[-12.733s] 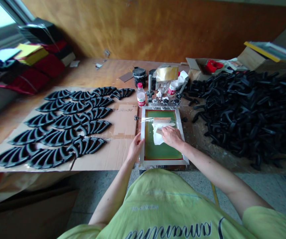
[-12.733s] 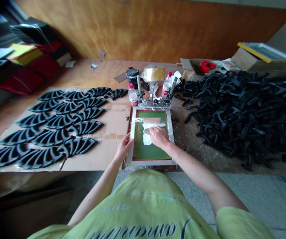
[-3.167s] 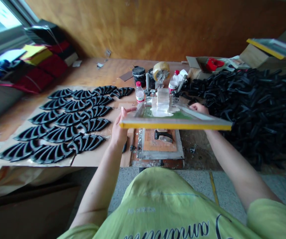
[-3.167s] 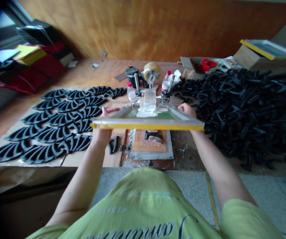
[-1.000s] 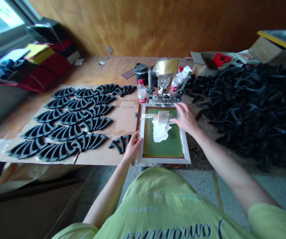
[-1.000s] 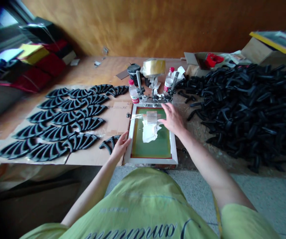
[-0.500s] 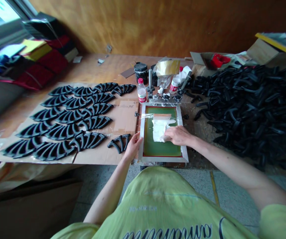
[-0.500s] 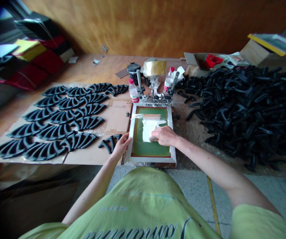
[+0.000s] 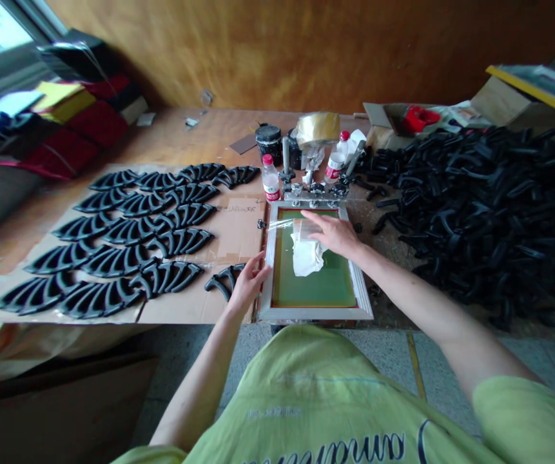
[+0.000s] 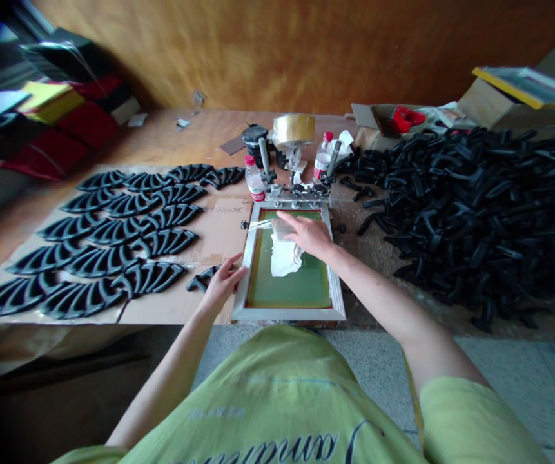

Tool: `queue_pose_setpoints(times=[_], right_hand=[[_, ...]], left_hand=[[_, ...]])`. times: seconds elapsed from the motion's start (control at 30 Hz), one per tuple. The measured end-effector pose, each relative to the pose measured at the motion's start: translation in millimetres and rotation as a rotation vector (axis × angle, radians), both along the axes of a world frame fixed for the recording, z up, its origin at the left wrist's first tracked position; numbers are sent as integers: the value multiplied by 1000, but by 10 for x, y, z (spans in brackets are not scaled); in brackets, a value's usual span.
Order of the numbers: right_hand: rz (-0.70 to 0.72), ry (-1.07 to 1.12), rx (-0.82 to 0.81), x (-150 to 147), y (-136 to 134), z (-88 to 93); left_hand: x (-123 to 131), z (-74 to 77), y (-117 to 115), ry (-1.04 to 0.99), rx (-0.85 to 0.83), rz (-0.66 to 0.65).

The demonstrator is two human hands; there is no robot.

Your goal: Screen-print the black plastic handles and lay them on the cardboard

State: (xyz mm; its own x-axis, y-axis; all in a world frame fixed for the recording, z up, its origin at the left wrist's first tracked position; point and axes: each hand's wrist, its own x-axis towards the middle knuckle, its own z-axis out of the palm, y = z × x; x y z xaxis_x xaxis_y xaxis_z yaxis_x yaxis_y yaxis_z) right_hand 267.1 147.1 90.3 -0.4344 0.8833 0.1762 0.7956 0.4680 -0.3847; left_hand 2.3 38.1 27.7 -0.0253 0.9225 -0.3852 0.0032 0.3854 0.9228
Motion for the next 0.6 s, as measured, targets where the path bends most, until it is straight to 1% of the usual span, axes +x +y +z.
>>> queue_pose_setpoints(times=[0.03, 0.1, 0.17, 0.23, 0.27, 0.3, 0.37, 0.43, 0.47, 0.5, 0.53, 0.6], right_hand=[[-53, 32, 22, 71, 131, 74], [-200, 120, 88, 327, 338, 165], [-363, 193, 128, 644, 433, 146], [-449, 178, 67, 870, 385, -1], [-449, 151, 12, 912, 309, -116], [-418, 117, -48, 902, 204, -248], [-286, 34, -131, 752, -45, -521], [-143, -96, -158, 518, -270, -728], [-97, -168, -169, 404, -353, -784], [-88, -226, -188, 302, -417, -805], [-116, -255, -223, 213, -466, -795], [-225, -232, -308, 60, -565, -711]], left_hand=[[-14, 114, 21, -2, 25, -2], [-24, 369, 97, -27, 82, 3], [3, 630, 231, -76, 166, 28], [62, 874, 430, -105, 296, 94], [97, 983, 547, -112, 363, 128], [132, 1080, 669, -115, 424, 156], [191, 1226, 889, -117, 503, 177], [239, 1274, 1004, -126, 532, 185], [268, 1250, 999, -131, 533, 210], [305, 1192, 946, -137, 517, 242], [353, 1101, 846, -142, 467, 250], [490, 847, 535, -161, 245, 153]])
